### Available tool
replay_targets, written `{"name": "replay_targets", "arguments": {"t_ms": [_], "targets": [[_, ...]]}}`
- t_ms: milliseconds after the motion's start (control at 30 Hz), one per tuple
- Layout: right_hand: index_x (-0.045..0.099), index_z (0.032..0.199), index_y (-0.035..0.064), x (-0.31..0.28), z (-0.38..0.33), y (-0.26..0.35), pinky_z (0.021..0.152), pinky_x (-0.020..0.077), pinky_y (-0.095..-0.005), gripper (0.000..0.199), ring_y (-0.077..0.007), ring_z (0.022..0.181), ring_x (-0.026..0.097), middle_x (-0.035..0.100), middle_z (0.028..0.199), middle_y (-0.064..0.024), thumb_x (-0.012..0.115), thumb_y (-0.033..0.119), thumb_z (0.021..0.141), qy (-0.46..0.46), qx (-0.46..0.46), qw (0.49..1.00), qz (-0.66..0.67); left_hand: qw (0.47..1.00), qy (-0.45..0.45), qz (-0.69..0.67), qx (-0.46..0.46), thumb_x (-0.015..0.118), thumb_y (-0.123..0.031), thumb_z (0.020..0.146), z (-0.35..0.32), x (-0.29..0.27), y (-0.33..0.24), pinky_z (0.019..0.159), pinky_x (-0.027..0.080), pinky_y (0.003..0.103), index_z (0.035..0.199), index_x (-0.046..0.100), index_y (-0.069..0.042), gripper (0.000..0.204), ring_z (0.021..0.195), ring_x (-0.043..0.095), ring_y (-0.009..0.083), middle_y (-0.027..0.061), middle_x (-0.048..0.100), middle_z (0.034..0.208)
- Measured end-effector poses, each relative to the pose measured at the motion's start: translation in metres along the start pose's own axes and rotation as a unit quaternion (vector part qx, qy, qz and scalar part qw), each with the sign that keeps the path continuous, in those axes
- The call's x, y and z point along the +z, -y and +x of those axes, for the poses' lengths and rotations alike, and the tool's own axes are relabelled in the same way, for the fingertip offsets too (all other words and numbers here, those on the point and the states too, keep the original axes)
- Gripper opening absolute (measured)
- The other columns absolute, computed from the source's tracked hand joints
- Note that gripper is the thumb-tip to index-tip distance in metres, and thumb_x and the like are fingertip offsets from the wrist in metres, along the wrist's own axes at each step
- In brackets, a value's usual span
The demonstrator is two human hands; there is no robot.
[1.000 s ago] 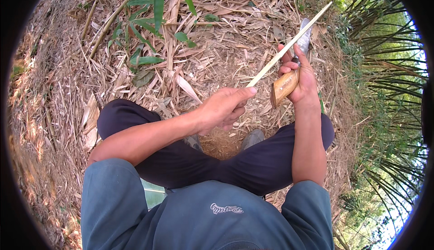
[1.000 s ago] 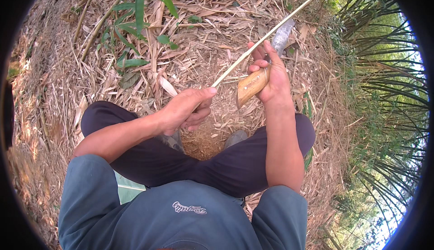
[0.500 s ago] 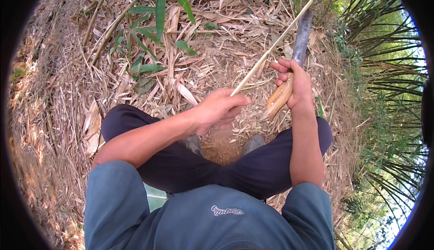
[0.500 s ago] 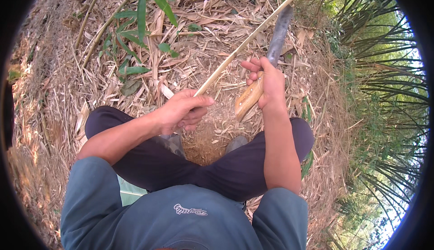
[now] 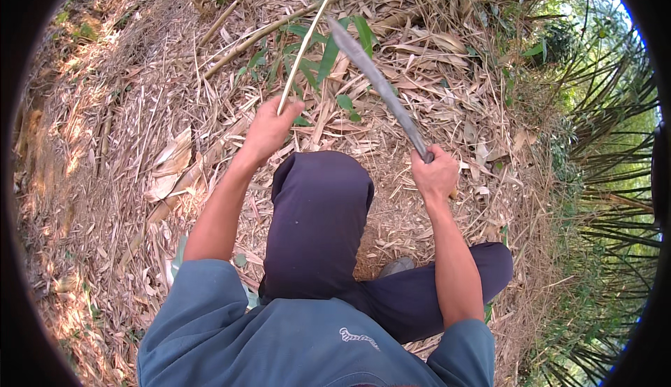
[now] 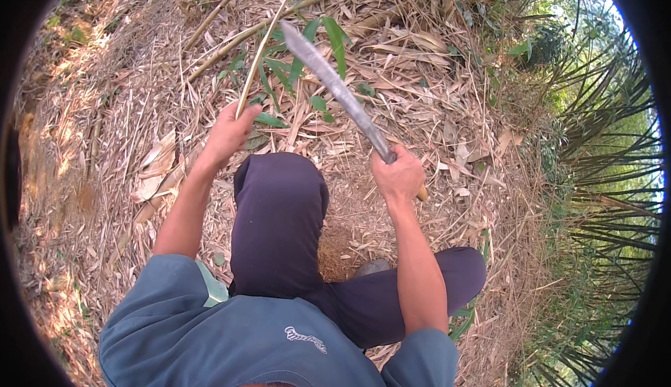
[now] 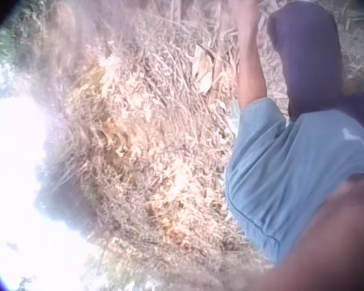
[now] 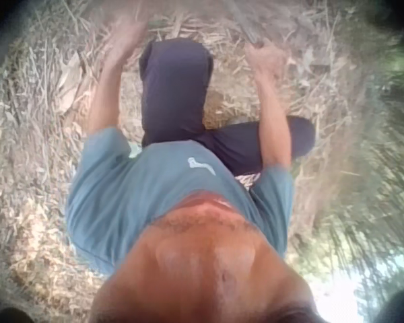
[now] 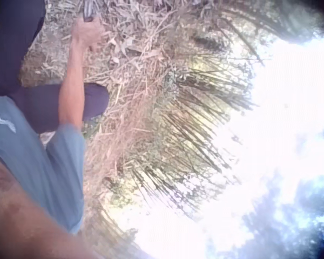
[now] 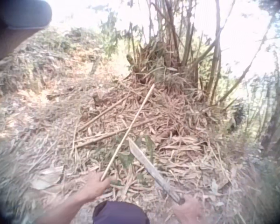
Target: The person sits on the ground in a bamboo grove and uses a machete to split a long bamboo stalk into thin strips. They hold the stalk with one hand and repeatedly strike it with the machete to separate the layers, occasionally adjusting the position of the bamboo.
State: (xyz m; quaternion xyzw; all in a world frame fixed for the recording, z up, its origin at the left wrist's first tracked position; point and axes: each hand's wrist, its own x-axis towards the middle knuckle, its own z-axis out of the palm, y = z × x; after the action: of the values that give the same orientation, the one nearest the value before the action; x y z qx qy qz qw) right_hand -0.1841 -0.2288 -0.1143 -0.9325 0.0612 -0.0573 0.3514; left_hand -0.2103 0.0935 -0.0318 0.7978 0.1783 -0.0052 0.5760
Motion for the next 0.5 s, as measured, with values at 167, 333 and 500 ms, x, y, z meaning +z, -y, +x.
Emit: {"name": "replay_targets", "arguments": {"t_ms": [167, 333, 500], "targets": [[0.066, 0.069, 0.0118, 0.048, -0.002, 0.006, 0.049, 0.0446, -0.0394, 0.026, -0.0241, 0.047, 0.059, 0.059, 0.052, -0.0066, 0.069, 0.036, 0.076, -0.018, -0.176, 0.983, -0.046, 0.993, 0.063, 0.069, -0.067, 0.069, -0.017, 0.085, -0.013, 0.034, 0.069, 0.066, 0.046, 0.032, 0.103, 0.062, 0.001, 0.026, 0.072, 0.054, 0.0137, 0.0031, 0.058, 0.079], [0.062, 0.068, 0.0126, 0.078, 0.006, 0.037, 0.061, 0.0473, -0.0392, 0.020, -0.0271, 0.059, 0.063, 0.065, 0.064, -0.0072, 0.070, 0.031, 0.066, -0.011, -0.276, 0.961, -0.025, 0.995, 0.044, -0.023, -0.087, 0.065, -0.012, 0.089, -0.016, 0.060, 0.074, 0.081, 0.051, 0.033, 0.121, 0.062, 0.003, 0.036, 0.090, 0.065, 0.0158, 0.0114, 0.070, 0.101], [0.062, 0.068, 0.0120, 0.081, 0.011, 0.065, 0.061, 0.0472, -0.0373, 0.029, -0.0242, 0.060, 0.065, 0.065, 0.064, -0.0061, 0.072, 0.039, 0.068, -0.021, -0.343, 0.939, -0.027, 0.997, 0.083, 0.008, -0.007, 0.071, -0.011, 0.087, 0.002, 0.055, 0.055, 0.073, 0.050, 0.032, 0.108, 0.065, -0.001, 0.025, 0.085, 0.061, 0.0128, 0.0039, 0.067, 0.092]]}}
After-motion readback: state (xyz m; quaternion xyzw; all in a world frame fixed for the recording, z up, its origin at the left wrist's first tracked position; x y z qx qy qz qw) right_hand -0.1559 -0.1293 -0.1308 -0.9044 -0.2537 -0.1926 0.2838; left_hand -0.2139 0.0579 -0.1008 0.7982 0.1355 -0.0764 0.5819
